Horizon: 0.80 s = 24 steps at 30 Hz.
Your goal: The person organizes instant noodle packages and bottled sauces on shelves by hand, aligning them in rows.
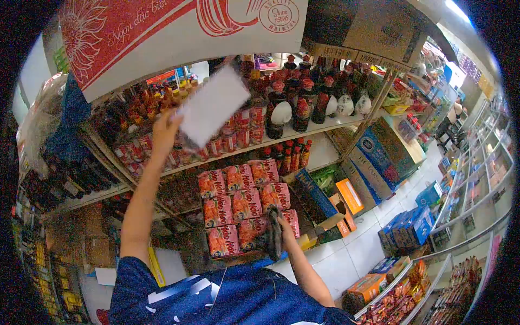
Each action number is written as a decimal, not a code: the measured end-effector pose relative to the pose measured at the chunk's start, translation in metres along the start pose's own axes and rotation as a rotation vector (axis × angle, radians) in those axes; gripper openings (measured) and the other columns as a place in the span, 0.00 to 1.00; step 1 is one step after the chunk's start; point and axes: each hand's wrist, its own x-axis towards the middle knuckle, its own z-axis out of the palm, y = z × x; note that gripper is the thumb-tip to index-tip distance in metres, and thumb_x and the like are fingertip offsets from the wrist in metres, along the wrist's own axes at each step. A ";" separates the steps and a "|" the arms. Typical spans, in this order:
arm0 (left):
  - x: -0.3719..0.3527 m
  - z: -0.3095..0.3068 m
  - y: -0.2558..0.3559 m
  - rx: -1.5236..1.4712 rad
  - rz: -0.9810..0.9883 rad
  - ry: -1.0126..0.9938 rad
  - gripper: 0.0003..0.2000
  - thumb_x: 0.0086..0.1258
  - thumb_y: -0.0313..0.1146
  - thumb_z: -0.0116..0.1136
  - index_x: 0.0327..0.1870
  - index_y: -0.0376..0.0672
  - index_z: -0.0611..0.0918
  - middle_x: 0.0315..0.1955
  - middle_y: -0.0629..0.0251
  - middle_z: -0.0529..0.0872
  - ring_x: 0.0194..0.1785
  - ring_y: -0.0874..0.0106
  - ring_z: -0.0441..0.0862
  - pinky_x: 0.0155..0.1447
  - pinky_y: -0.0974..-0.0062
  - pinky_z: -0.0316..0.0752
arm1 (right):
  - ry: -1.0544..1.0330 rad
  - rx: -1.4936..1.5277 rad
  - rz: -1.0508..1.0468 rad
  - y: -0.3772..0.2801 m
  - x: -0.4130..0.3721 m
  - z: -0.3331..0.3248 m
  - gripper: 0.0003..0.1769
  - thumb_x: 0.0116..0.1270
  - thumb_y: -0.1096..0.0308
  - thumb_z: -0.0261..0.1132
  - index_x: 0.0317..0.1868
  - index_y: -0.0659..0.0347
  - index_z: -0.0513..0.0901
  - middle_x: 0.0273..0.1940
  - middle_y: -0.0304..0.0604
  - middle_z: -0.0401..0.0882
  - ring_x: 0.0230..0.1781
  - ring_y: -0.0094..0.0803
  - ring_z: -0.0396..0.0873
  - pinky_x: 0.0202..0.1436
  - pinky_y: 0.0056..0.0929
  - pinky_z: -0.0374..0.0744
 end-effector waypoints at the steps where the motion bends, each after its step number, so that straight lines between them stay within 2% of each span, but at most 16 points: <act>1: -0.021 0.002 0.002 -0.091 -0.099 -0.046 0.15 0.59 0.32 0.55 0.46 0.35 0.77 0.37 0.56 0.82 0.41 0.68 0.78 0.47 0.74 0.70 | -0.009 -0.054 -0.074 -0.010 -0.008 0.007 0.25 0.60 0.55 0.56 0.55 0.56 0.69 0.44 0.39 0.75 0.40 0.30 0.75 0.45 0.30 0.74; 2: -0.047 0.006 0.005 -0.181 -0.201 -0.093 0.15 0.59 0.31 0.56 0.46 0.32 0.76 0.38 0.58 0.81 0.42 0.72 0.77 0.47 0.75 0.70 | 0.037 -0.284 -0.255 -0.028 -0.017 0.020 0.27 0.59 0.57 0.56 0.58 0.57 0.66 0.49 0.39 0.72 0.45 0.30 0.73 0.49 0.28 0.71; 3: -0.074 0.017 -0.008 -0.363 -0.371 -0.107 0.16 0.58 0.29 0.56 0.47 0.32 0.76 0.39 0.60 0.81 0.41 0.73 0.76 0.47 0.75 0.70 | -0.011 -0.258 -0.327 -0.007 0.018 -0.030 0.29 0.57 0.60 0.57 0.60 0.58 0.64 0.52 0.39 0.70 0.48 0.30 0.71 0.50 0.26 0.70; 6: -0.166 0.066 -0.067 -0.660 -0.744 -0.227 0.08 0.58 0.27 0.56 0.38 0.37 0.76 0.31 0.68 0.79 0.31 0.77 0.75 0.33 0.81 0.70 | 0.109 -0.289 -0.352 -0.063 -0.015 0.029 0.29 0.58 0.64 0.58 0.60 0.61 0.64 0.50 0.39 0.72 0.48 0.31 0.72 0.51 0.27 0.70; 8: -0.211 0.089 -0.092 -0.817 -1.117 -0.388 0.08 0.57 0.25 0.53 0.38 0.41 0.77 0.29 0.65 0.78 0.29 0.73 0.75 0.30 0.76 0.70 | 0.173 -0.399 -0.388 -0.068 -0.008 0.039 0.29 0.58 0.65 0.58 0.60 0.62 0.64 0.49 0.39 0.72 0.47 0.31 0.73 0.51 0.28 0.70; 9: -0.236 0.104 -0.114 -0.783 -1.284 -0.384 0.16 0.57 0.24 0.51 0.48 0.45 0.74 0.28 0.64 0.77 0.28 0.72 0.75 0.29 0.73 0.71 | 0.099 -0.583 -0.455 -0.067 -0.002 0.051 0.26 0.57 0.66 0.59 0.57 0.64 0.66 0.49 0.43 0.73 0.49 0.32 0.72 0.53 0.28 0.69; 11: -0.266 0.117 -0.129 -0.957 -1.404 -0.397 0.23 0.57 0.22 0.48 0.57 0.47 0.68 0.29 0.64 0.77 0.26 0.72 0.75 0.28 0.74 0.72 | 0.015 -1.105 -0.686 -0.049 0.022 0.062 0.24 0.57 0.65 0.60 0.53 0.66 0.70 0.50 0.51 0.73 0.48 0.36 0.74 0.53 0.30 0.69; 12: -0.275 0.120 -0.133 -0.960 -1.415 -0.394 0.23 0.57 0.22 0.48 0.57 0.47 0.68 0.29 0.64 0.77 0.26 0.72 0.75 0.28 0.74 0.72 | -0.160 -1.275 -0.648 -0.038 0.028 0.073 0.24 0.55 0.63 0.61 0.52 0.62 0.71 0.48 0.53 0.74 0.45 0.43 0.75 0.50 0.35 0.71; 13: -0.281 0.121 -0.136 -1.023 -1.325 -0.390 0.25 0.57 0.20 0.46 0.59 0.47 0.66 0.30 0.63 0.78 0.26 0.72 0.76 0.27 0.75 0.73 | -0.146 -1.493 -0.594 -0.019 0.023 0.090 0.23 0.54 0.62 0.61 0.52 0.58 0.72 0.43 0.53 0.74 0.41 0.48 0.75 0.44 0.40 0.73; 14: -0.284 0.121 -0.138 -1.083 -1.233 -0.384 0.27 0.57 0.19 0.45 0.61 0.48 0.63 0.31 0.63 0.78 0.26 0.73 0.76 0.27 0.76 0.73 | -0.318 -1.639 -0.604 0.000 0.025 0.098 0.22 0.55 0.62 0.60 0.52 0.54 0.73 0.39 0.51 0.73 0.37 0.49 0.76 0.39 0.43 0.74; 15: -0.284 0.117 -0.135 -1.080 -1.237 -0.377 0.27 0.57 0.19 0.45 0.61 0.48 0.63 0.31 0.63 0.78 0.26 0.73 0.76 0.27 0.76 0.73 | -0.353 -1.787 -0.656 0.014 0.021 0.105 0.21 0.56 0.62 0.57 0.52 0.51 0.72 0.38 0.49 0.73 0.33 0.48 0.77 0.35 0.43 0.75; 17: -0.282 0.111 -0.128 -1.026 -1.254 -0.355 0.26 0.56 0.17 0.45 0.59 0.45 0.64 0.34 0.61 0.79 0.27 0.72 0.78 0.27 0.79 0.75 | -0.330 -1.804 -0.731 0.025 0.041 0.097 0.19 0.57 0.62 0.55 0.50 0.49 0.73 0.37 0.49 0.73 0.31 0.47 0.77 0.32 0.43 0.75; 19: -0.289 0.119 -0.138 -1.078 -1.207 -0.373 0.25 0.56 0.17 0.46 0.58 0.42 0.64 0.35 0.61 0.79 0.30 0.71 0.80 0.29 0.78 0.77 | -0.263 -1.849 -0.669 0.001 0.053 0.097 0.17 0.57 0.62 0.54 0.49 0.48 0.74 0.36 0.49 0.74 0.30 0.46 0.77 0.30 0.42 0.75; 21: -0.294 0.126 -0.143 -1.067 -1.101 -0.379 0.24 0.57 0.17 0.47 0.57 0.40 0.64 0.35 0.60 0.79 0.31 0.70 0.80 0.30 0.77 0.78 | 0.070 -1.923 -0.614 -0.023 0.076 0.092 0.19 0.54 0.62 0.58 0.48 0.51 0.76 0.35 0.48 0.76 0.31 0.45 0.77 0.33 0.40 0.75; 23: -0.294 0.129 -0.148 -1.058 -1.112 -0.358 0.24 0.57 0.17 0.47 0.58 0.40 0.63 0.36 0.59 0.79 0.31 0.69 0.80 0.30 0.76 0.79 | 0.116 -1.769 -0.688 -0.030 0.088 0.088 0.18 0.55 0.62 0.58 0.48 0.52 0.75 0.35 0.50 0.76 0.33 0.47 0.77 0.35 0.41 0.75; 24: -0.291 0.123 -0.143 -1.079 -1.148 -0.371 0.24 0.57 0.17 0.47 0.58 0.40 0.63 0.36 0.59 0.78 0.31 0.69 0.80 0.30 0.76 0.79 | 0.002 -1.731 -0.626 -0.022 0.087 0.091 0.19 0.55 0.62 0.58 0.49 0.52 0.75 0.35 0.51 0.76 0.34 0.48 0.76 0.36 0.42 0.74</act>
